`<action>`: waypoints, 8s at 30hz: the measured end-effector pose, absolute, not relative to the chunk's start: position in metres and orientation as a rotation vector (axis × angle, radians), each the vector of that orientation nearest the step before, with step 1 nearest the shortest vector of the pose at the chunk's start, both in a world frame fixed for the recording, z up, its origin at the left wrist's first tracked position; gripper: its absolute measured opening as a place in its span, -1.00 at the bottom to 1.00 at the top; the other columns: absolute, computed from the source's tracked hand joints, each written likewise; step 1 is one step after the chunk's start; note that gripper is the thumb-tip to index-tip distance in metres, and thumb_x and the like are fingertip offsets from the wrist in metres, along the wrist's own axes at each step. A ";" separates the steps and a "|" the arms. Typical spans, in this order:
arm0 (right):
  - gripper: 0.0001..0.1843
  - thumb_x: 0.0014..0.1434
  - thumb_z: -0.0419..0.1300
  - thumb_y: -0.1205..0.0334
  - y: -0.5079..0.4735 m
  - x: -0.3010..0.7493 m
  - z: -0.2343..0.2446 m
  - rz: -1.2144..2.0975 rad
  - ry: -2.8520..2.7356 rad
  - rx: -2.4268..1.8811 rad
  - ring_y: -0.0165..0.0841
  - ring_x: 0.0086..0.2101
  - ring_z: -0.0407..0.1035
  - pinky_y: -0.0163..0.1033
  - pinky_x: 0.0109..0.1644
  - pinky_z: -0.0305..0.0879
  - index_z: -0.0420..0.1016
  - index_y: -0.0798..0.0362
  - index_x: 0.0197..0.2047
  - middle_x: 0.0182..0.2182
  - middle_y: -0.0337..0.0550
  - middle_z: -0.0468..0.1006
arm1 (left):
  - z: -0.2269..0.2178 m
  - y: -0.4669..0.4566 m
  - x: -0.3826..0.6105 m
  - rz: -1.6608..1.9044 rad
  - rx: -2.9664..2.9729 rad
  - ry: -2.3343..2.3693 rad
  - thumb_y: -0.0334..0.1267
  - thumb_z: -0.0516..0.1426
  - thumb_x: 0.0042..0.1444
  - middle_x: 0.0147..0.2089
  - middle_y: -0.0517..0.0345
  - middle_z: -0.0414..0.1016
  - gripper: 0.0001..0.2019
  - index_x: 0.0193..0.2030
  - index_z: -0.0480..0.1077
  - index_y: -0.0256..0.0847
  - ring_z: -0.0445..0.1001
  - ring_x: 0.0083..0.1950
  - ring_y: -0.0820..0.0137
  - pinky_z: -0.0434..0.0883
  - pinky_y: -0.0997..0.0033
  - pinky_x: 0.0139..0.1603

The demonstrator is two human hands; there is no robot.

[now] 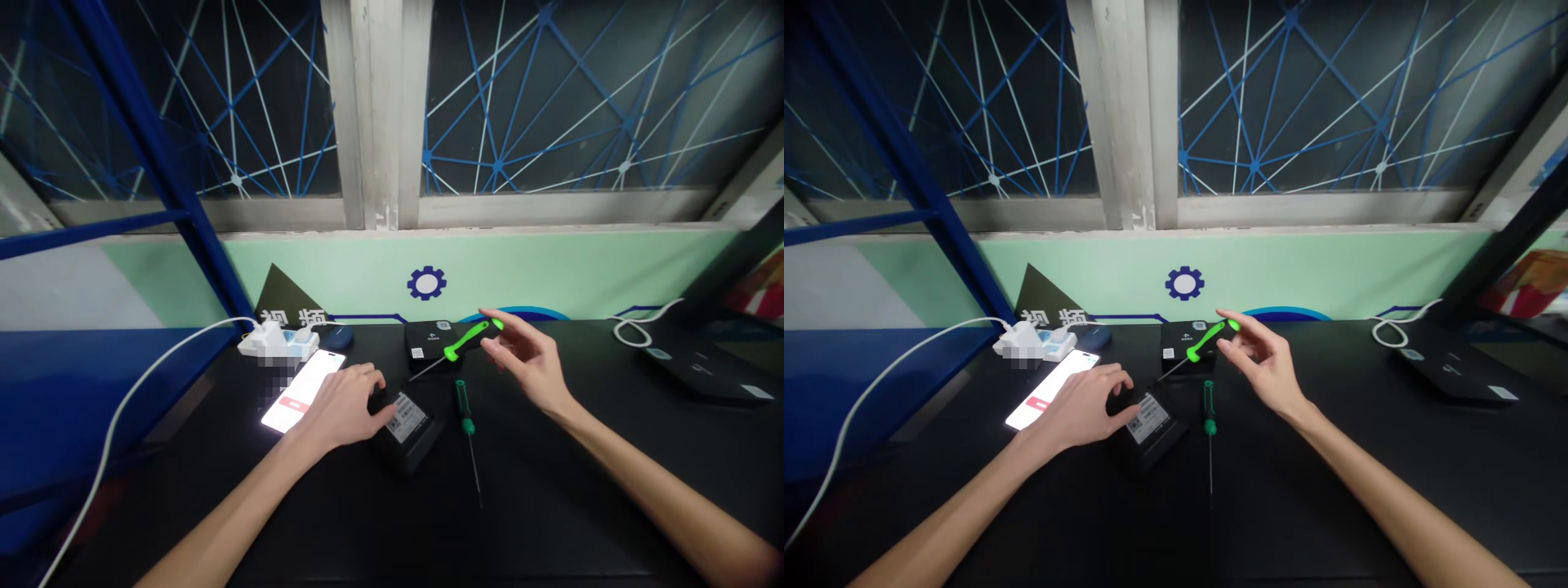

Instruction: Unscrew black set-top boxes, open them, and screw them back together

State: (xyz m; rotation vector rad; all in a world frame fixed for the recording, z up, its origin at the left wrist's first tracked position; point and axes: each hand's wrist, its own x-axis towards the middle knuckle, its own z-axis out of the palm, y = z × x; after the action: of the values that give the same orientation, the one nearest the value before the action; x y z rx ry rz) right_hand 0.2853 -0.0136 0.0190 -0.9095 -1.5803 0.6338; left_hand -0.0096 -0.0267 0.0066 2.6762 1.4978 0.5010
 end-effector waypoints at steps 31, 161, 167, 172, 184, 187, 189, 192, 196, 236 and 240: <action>-0.55 0.27 0.23 0.13 -0.014 0.296 0.032 0.586 -1.670 -0.930 -0.37 -0.52 0.21 -0.20 -0.41 0.17 0.42 -0.08 0.22 -0.52 -0.29 0.34 | -0.025 -0.013 0.008 0.844 2.442 1.191 -0.29 0.02 0.33 -0.11 0.12 0.50 -0.79 -0.06 0.46 -0.11 0.45 -0.04 0.30 0.41 0.27 -0.02; -0.83 0.26 0.25 0.13 -0.009 0.227 -0.037 0.650 -1.881 -0.897 -0.35 -0.45 0.46 -0.27 -0.35 0.40 0.56 0.05 -0.27 -0.38 -0.15 0.62 | -0.020 -0.011 -0.007 0.447 2.595 1.512 -0.11 -0.09 0.40 -0.41 0.20 0.48 -0.76 -0.22 0.29 -0.12 0.49 -0.42 0.30 0.13 0.41 -0.46; -0.80 0.31 0.19 0.13 -0.012 0.228 -0.036 0.657 -1.892 -0.895 -0.32 -0.38 0.52 -0.24 -0.28 0.45 0.58 0.05 -0.22 -0.29 -0.09 0.66 | -0.020 -0.011 -0.007 0.451 2.594 1.518 -0.11 -0.10 0.40 -0.41 0.19 0.48 -0.75 -0.22 0.31 -0.13 0.47 -0.44 0.32 0.12 0.41 -0.47; -0.78 0.34 0.15 0.15 -0.013 0.230 -0.035 0.708 -1.888 -0.867 -0.26 -0.27 0.58 -0.22 -0.18 0.49 0.57 0.04 -0.08 -0.27 -0.08 0.68 | -0.021 -0.010 -0.007 0.458 2.603 1.519 -0.11 -0.09 0.40 -0.40 0.19 0.49 -0.75 -0.21 0.31 -0.12 0.48 -0.42 0.31 0.14 0.40 -0.46; -0.81 0.32 0.18 0.14 -0.012 0.228 -0.033 0.681 -1.900 -0.845 -0.26 -0.31 0.57 -0.20 -0.17 0.49 0.58 0.03 -0.16 -0.29 -0.09 0.68 | -0.021 -0.011 -0.007 0.459 2.615 1.530 -0.12 -0.09 0.40 -0.40 0.18 0.50 -0.76 -0.21 0.31 -0.12 0.51 -0.39 0.28 0.17 0.40 -0.44; -0.79 0.34 0.16 0.14 -0.012 0.229 -0.033 0.708 -1.912 -0.824 -0.27 -0.29 0.58 -0.20 -0.15 0.49 0.56 0.03 -0.09 -0.28 -0.08 0.68 | -0.022 -0.011 -0.007 0.455 2.611 1.526 -0.12 -0.09 0.40 -0.41 0.18 0.49 -0.76 -0.21 0.30 -0.13 0.50 -0.40 0.29 0.15 0.40 -0.46; -0.78 0.33 0.17 0.13 -0.012 0.229 -0.034 0.701 -1.905 -0.840 -0.27 -0.31 0.57 -0.21 -0.18 0.49 0.56 0.03 -0.08 -0.29 -0.09 0.68 | -0.022 -0.011 -0.007 0.446 2.608 1.525 -0.12 -0.09 0.40 -0.41 0.18 0.49 -0.75 -0.22 0.30 -0.13 0.49 -0.42 0.31 0.15 0.40 -0.46; -0.78 0.31 0.20 0.10 -0.011 0.228 -0.035 0.674 -1.893 -0.870 -0.29 -0.36 0.55 -0.22 -0.23 0.48 0.57 0.03 -0.11 -0.34 -0.12 0.66 | -0.022 -0.011 -0.006 0.435 2.603 1.533 -0.13 -0.09 0.39 -0.40 0.18 0.49 -0.76 -0.22 0.31 -0.13 0.49 -0.41 0.31 0.15 0.40 -0.46; -0.78 0.31 0.19 0.09 -0.011 0.228 -0.035 0.674 -1.887 -0.868 -0.29 -0.36 0.55 -0.22 -0.23 0.49 0.57 0.03 -0.14 -0.32 -0.11 0.66 | -0.021 -0.011 -0.006 0.440 2.595 1.537 -0.12 -0.09 0.40 -0.40 0.18 0.49 -0.76 -0.21 0.30 -0.12 0.49 -0.41 0.30 0.15 0.40 -0.46; -0.83 0.29 0.22 0.21 -0.008 0.228 -0.038 0.766 -1.854 -0.821 -0.28 -0.29 0.59 -0.21 -0.14 0.52 0.53 0.05 -0.08 -0.28 -0.09 0.67 | -0.023 -0.010 -0.008 0.484 2.616 1.498 -0.13 -0.08 0.40 -0.41 0.22 0.47 -0.79 -0.23 0.26 -0.11 0.46 -0.42 0.31 0.08 0.42 -0.46; -0.83 0.29 0.22 0.21 -0.008 0.228 -0.039 0.768 -1.855 -0.823 -0.29 -0.29 0.59 -0.21 -0.15 0.52 0.54 0.05 -0.07 -0.29 -0.11 0.67 | -0.022 -0.010 -0.008 0.478 2.601 1.496 -0.13 -0.08 0.40 -0.41 0.21 0.47 -0.78 -0.22 0.28 -0.11 0.47 -0.42 0.32 0.10 0.42 -0.45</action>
State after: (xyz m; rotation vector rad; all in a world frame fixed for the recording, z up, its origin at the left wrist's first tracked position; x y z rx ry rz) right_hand 0.2281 -0.0084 -0.0391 -0.8231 -1.8554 0.7678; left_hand -0.0083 -0.0101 -0.0223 2.6014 1.4962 0.4782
